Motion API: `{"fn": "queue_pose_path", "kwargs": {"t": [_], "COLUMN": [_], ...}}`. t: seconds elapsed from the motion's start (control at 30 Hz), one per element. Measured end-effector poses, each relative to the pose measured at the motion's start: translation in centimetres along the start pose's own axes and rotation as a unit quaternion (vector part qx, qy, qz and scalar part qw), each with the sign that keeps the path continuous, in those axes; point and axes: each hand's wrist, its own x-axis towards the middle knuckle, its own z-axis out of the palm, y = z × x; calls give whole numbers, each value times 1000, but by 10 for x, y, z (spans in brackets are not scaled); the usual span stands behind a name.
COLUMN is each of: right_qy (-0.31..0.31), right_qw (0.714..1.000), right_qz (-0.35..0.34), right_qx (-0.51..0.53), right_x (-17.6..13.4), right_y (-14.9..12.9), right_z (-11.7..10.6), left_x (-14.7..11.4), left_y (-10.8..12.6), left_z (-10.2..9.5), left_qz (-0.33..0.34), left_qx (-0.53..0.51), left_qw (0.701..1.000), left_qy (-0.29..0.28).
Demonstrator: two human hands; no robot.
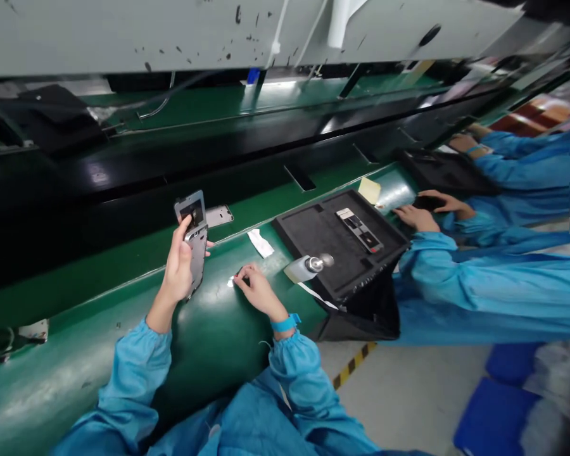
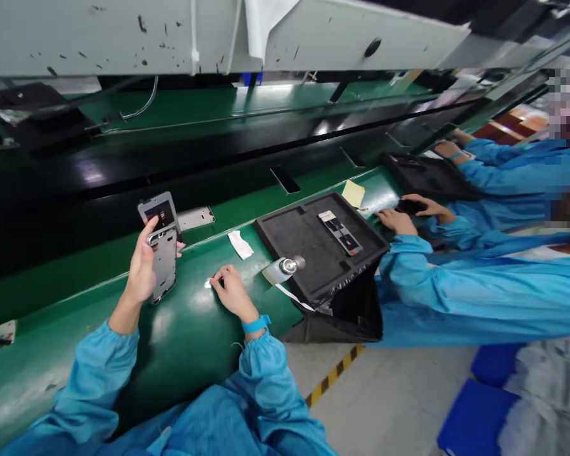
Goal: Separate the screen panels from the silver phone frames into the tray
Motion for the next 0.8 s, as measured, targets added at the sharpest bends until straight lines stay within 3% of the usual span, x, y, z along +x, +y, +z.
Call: {"fn": "queue_pose_path", "kwargs": {"t": [0.17, 0.37, 0.57, 0.7, 0.8], "right_qy": [27, 81, 102, 104, 103], "right_qw": [996, 985, 980, 987, 994], "right_qz": [5, 2, -5, 0, -2], "right_qx": [-85, -156, -173, -120, 38], "right_x": [-6, -11, -16, -17, -11], "right_y": [5, 2, 1, 4, 7], "right_z": [9, 14, 19, 17, 5], "left_x": [-6, -13, -12, -13, -17], "left_y": [15, 41, 37, 36, 44], "left_z": [16, 26, 25, 28, 37], "left_qz": [-39, -141, -214, -251, -272], "left_qx": [-53, -168, -218, -243, -282], "left_qw": [998, 975, 952, 937, 920], "left_qy": [1, -14, -21, -11, -13]}}
